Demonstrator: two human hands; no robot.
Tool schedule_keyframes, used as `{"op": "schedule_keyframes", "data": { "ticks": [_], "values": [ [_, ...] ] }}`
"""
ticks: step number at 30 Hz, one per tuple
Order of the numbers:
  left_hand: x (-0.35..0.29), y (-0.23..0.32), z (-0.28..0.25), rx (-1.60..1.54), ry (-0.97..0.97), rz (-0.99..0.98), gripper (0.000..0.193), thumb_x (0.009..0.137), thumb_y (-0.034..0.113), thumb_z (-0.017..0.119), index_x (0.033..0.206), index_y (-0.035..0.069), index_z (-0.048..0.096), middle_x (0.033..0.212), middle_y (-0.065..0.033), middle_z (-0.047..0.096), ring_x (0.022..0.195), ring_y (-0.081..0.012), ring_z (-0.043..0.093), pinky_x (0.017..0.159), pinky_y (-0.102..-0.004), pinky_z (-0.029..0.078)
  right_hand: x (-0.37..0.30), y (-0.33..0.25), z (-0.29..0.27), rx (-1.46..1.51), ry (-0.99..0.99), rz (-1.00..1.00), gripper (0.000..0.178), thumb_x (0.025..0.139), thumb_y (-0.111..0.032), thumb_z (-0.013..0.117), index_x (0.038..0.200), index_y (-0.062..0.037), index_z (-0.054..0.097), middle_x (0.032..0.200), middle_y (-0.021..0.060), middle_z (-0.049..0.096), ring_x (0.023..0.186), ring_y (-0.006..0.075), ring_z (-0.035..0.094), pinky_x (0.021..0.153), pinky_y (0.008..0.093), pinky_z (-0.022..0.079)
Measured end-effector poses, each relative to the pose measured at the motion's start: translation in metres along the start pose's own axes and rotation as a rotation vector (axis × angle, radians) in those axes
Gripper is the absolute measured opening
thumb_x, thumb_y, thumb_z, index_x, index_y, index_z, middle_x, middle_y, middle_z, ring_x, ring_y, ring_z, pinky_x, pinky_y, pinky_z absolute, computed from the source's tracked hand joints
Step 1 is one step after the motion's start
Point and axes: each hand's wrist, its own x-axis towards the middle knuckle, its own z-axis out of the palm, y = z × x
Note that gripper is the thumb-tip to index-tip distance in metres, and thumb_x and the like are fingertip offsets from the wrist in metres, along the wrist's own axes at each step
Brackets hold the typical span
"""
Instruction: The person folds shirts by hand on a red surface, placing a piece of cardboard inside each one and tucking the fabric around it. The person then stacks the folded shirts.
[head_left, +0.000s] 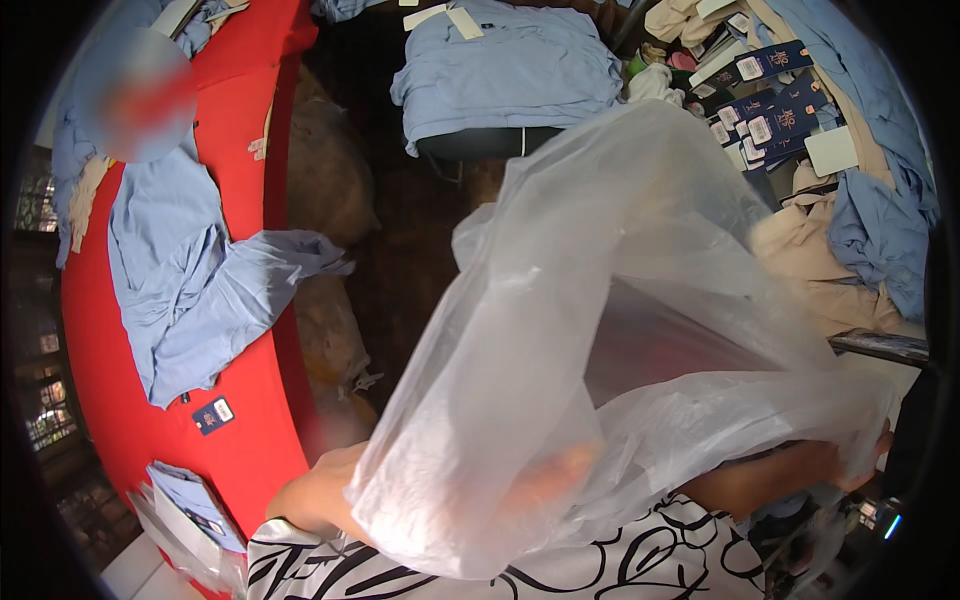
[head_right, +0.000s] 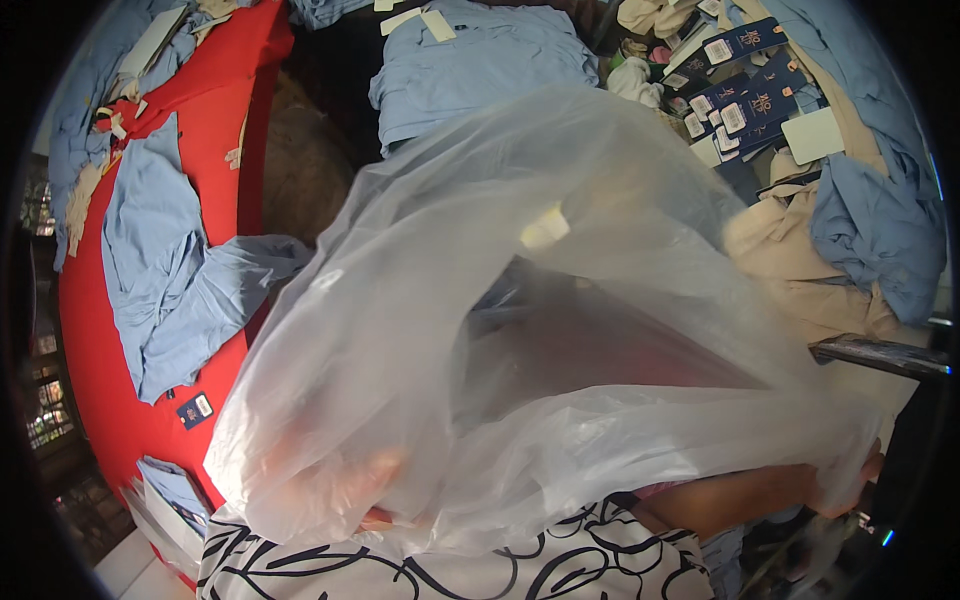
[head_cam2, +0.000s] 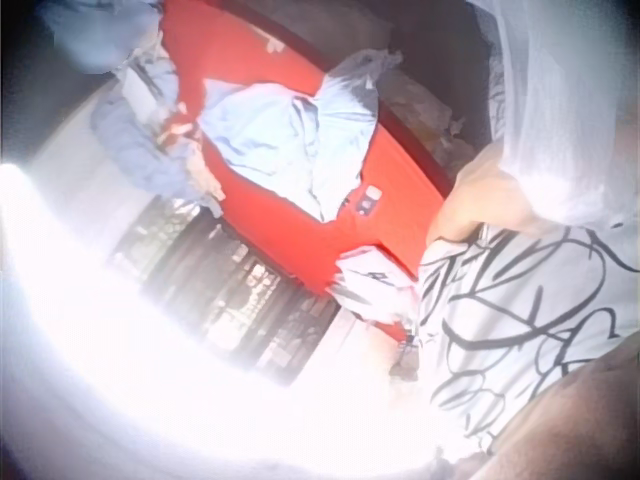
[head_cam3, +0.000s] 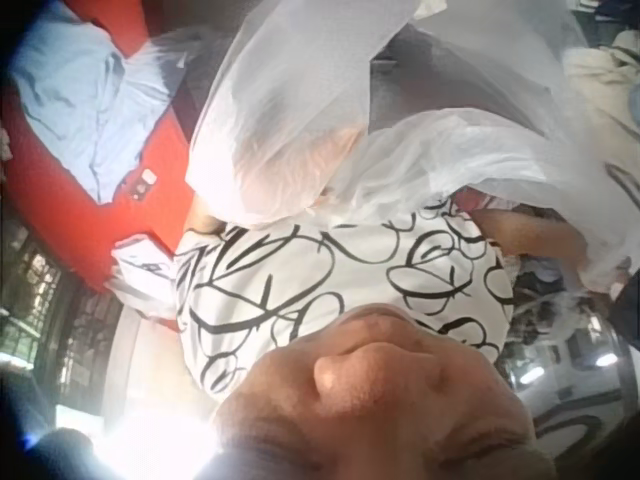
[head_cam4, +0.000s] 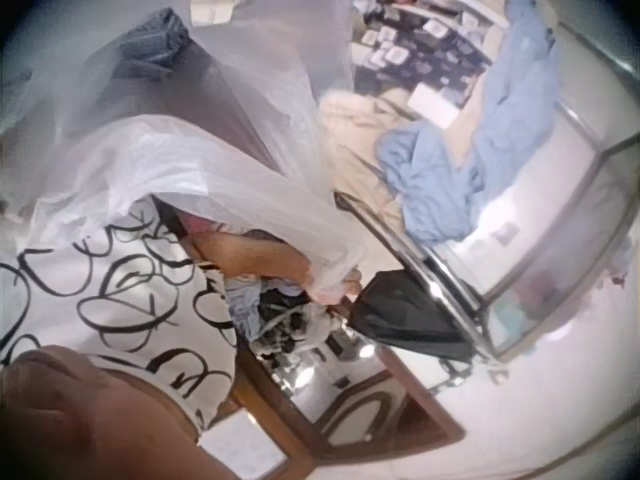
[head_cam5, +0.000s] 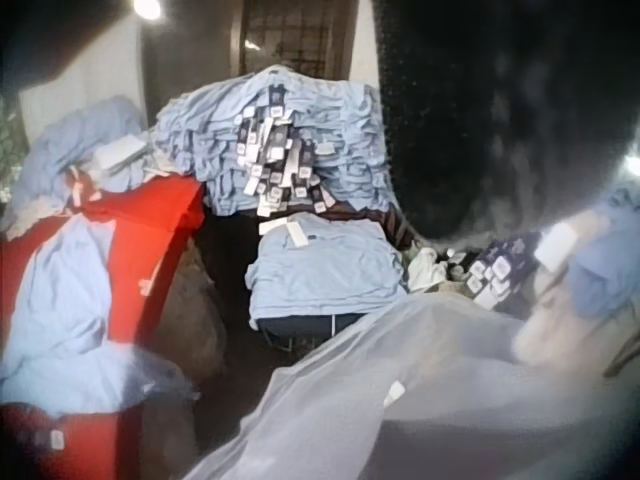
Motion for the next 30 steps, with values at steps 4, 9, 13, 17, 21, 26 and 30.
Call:
{"op": "schedule_keyframes", "data": {
  "ticks": [4,9,13,17,21,26,30],
  "values": [
    [0.040,-0.003,-0.021,0.137,-0.149,-0.103,0.042,0.089,0.019,0.066,0.127,0.003,0.056,0.116,-0.0223,0.063,0.099,-0.0356,0.063,0.085,-0.0426,0.051,-0.005,-0.001,0.014,0.213,-0.189,0.065,0.031,0.083,-0.021,0.054,0.104,0.0022,0.050,0.099,0.0159,0.052,0.094,0.0301,0.050,0.086,0.0390,0.039],
    [0.095,-0.086,-0.024,0.254,0.118,-0.602,0.043,0.093,0.026,0.061,0.123,-0.001,0.048,0.066,-0.0217,0.064,0.066,-0.0455,0.062,0.068,-0.0520,0.051,-0.042,-0.061,0.106,-0.049,-0.761,-0.115,0.040,0.085,-0.023,0.055,0.112,0.0061,0.053,0.108,0.0204,0.057,0.104,0.0338,0.054,0.092,0.0407,0.041],
    [0.127,-0.138,-0.017,0.076,0.108,-0.728,0.067,0.095,0.038,0.058,0.138,-0.007,0.033,0.102,-0.0340,0.064,0.098,-0.0436,0.064,0.084,-0.0466,0.051,-0.113,-0.197,0.188,0.026,-0.800,-0.248,0.045,0.083,-0.011,0.056,0.126,0.0023,0.058,0.131,0.0210,0.056,0.124,0.0311,0.052,0.108,0.0400,0.035],
    [0.115,-0.164,-0.057,-0.551,0.406,-0.628,0.065,0.095,0.034,0.055,0.144,-0.004,0.035,0.133,-0.0263,0.054,0.124,-0.0349,0.053,0.102,-0.0388,0.042,-0.246,-0.310,0.282,0.338,-1.464,-0.465,0.058,0.071,-0.014,0.077,0.127,-0.0131,0.062,0.148,0.0181,0.040,0.137,0.0378,0.037,0.113,0.0516,0.027],
    [0.032,-0.125,-0.162,0.366,0.305,-0.701,0.048,0.095,0.021,0.052,0.138,0.000,0.049,0.135,-0.0224,0.053,0.126,-0.0354,0.052,0.105,-0.0384,0.041,-0.316,-0.225,0.341,-0.221,-1.398,-0.822,0.072,0.074,-0.025,0.077,0.140,-0.0185,0.051,0.152,0.0159,0.035,0.143,0.0383,0.027,0.116,0.0606,0.014],
    [-0.078,-0.005,-0.213,0.808,0.902,-0.575,0.029,0.091,0.007,0.058,0.120,0.003,0.061,0.113,-0.0166,0.065,0.103,-0.0329,0.063,0.087,-0.0375,0.050,-0.306,-0.111,0.369,-0.957,-1.673,-0.643,0.072,0.080,-0.041,0.072,0.143,-0.0168,0.047,0.155,0.0169,0.032,0.144,0.0369,0.025,0.116,0.0612,0.011],
    [-0.166,0.045,-0.201,1.113,1.372,-0.996,0.016,0.090,0.016,0.064,0.089,0.000,0.063,0.085,-0.0143,0.064,0.075,-0.0353,0.062,0.067,-0.0432,0.049,-0.302,-0.209,0.461,-0.929,-1.916,-0.439,0.056,0.083,-0.037,0.070,0.132,-0.0116,0.058,0.137,0.0187,0.054,0.129,0.0369,0.049,0.109,0.0544,0.034]
  ]
}}
